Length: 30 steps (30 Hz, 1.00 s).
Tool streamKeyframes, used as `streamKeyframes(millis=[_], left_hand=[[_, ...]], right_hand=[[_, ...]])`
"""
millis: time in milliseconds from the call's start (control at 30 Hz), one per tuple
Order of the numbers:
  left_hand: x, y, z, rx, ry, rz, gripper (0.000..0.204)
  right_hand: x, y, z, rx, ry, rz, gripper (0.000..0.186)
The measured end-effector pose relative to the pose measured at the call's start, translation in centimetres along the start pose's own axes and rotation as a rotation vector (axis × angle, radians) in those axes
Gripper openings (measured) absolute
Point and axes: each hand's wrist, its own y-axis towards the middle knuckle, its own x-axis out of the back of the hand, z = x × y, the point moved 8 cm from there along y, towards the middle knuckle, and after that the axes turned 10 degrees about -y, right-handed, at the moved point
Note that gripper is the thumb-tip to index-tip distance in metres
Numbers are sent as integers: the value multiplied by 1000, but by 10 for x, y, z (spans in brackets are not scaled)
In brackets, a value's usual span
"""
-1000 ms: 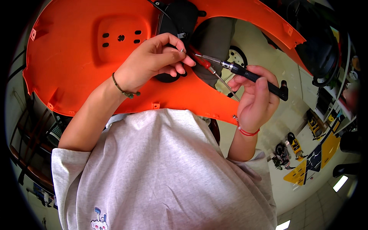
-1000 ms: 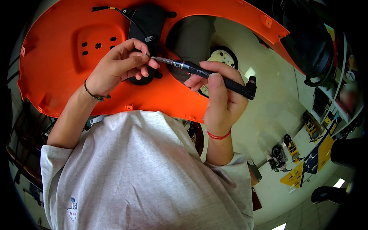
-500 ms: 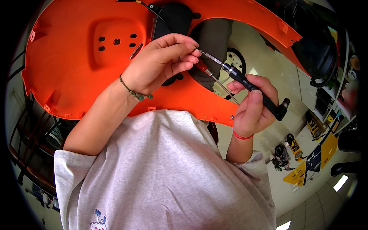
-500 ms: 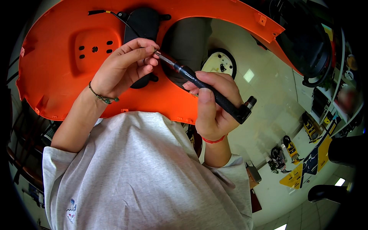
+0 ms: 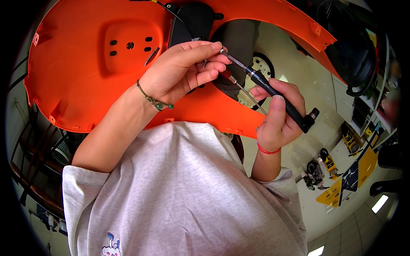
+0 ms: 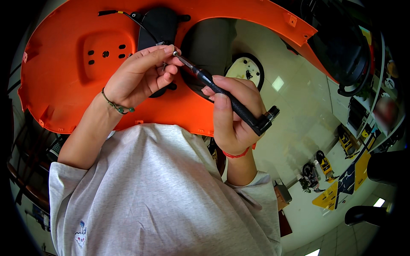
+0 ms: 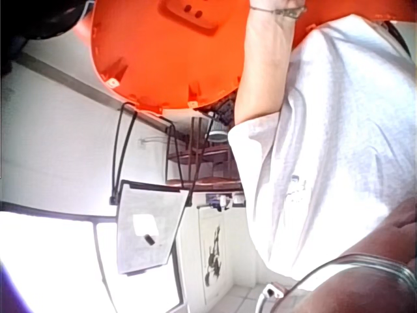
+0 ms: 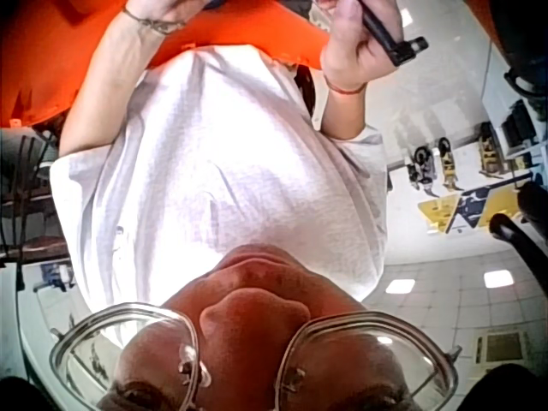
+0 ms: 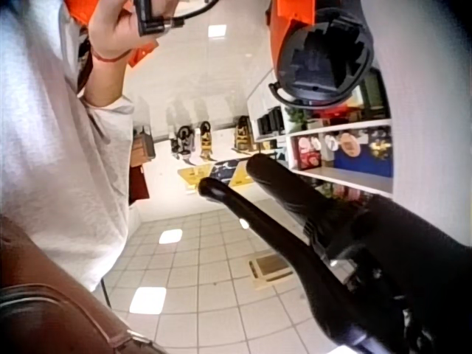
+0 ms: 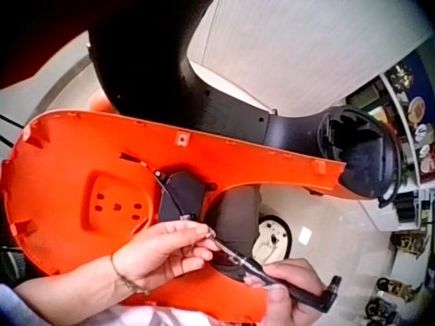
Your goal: The person uses a screwdriver to secure a component inside a red motorcycle fairing and then uses a hex key to tighten screws on the fairing.
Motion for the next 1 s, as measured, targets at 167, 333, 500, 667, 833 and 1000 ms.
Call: streamKeyframes(millis=[167, 333, 500, 667, 833, 1000], left_hand=[[-3, 8, 5, -32, -46, 7, 19], [-19, 27, 16, -51, -211, 47, 21], [-26, 62, 29, -93, -481, 164, 23], [-19, 94, 36, -215, -702, 89, 16], [-12, 108, 31, -331, -778, 57, 17], [-5, 107, 29, -395, -829, 12, 19]], right_hand=[[-1, 2, 1, 35, -83, 25, 21], [1, 5, -4, -19, -117, -27, 20], [3, 17, -23, -193, -132, -72, 18], [-5, 35, -43, -285, -142, -47, 16], [-17, 47, -63, -347, -106, 0, 15], [-29, 53, -73, -350, -93, 48, 15]])
